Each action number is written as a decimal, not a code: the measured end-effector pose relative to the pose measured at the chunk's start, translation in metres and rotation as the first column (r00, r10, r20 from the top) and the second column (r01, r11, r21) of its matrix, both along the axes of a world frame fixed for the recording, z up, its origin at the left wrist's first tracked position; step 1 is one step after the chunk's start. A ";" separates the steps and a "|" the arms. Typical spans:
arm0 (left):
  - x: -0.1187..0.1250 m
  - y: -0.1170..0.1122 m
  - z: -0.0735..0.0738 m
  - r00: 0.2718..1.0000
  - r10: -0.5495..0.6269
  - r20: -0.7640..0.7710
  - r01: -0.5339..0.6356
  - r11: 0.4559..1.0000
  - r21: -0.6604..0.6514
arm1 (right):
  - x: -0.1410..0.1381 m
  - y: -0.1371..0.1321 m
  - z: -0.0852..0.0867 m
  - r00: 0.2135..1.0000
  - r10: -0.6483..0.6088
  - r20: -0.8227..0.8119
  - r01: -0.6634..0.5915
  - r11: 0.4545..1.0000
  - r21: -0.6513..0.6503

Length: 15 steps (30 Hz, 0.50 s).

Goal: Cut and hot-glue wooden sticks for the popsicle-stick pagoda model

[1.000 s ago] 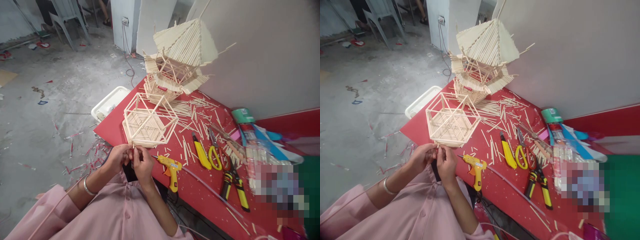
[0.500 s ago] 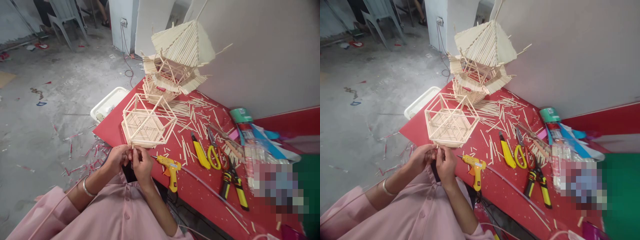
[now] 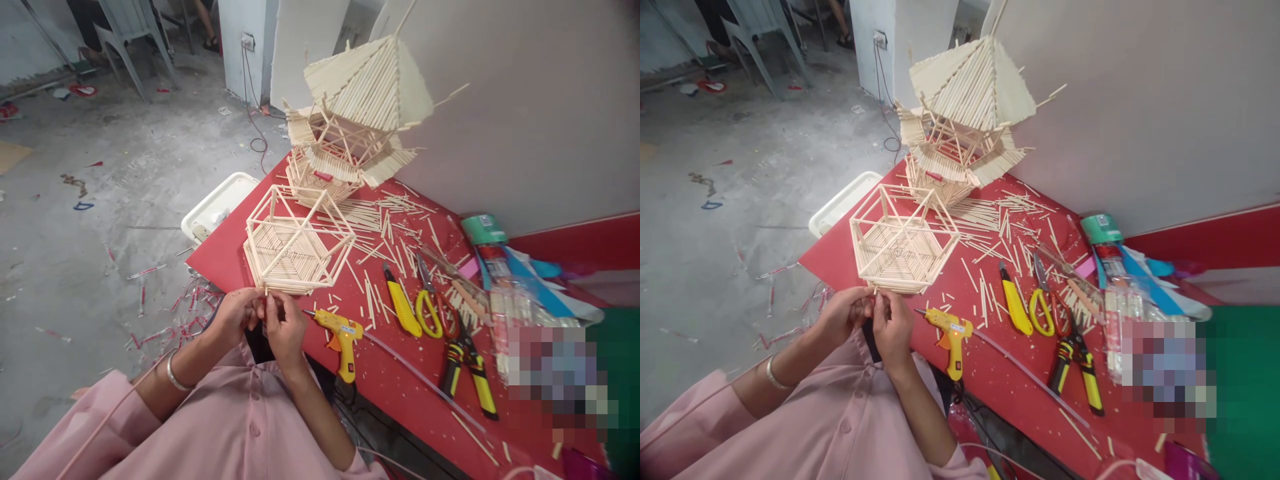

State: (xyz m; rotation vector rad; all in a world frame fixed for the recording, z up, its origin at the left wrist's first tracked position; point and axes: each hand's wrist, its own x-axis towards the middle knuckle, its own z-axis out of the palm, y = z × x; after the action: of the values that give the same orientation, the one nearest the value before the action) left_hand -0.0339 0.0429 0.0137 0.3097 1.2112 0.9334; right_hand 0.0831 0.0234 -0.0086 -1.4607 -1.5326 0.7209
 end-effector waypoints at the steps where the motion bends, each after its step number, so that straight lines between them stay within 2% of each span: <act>1: 0.000 0.000 0.000 1.000 0.001 0.001 -0.001 1.000 -0.002 | 0.000 0.000 0.001 1.000 0.000 0.000 0.000 1.000 0.000; 15: -0.001 0.000 -0.001 1.000 -0.006 -0.004 0.006 1.000 0.019 | -0.001 0.000 -0.001 1.000 0.000 0.002 0.000 1.000 0.005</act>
State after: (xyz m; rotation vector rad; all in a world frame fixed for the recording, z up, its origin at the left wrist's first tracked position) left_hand -0.0349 0.0425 0.0128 0.3302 1.2045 0.9406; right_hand 0.0823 0.0231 -0.0098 -1.4585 -1.5346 0.7154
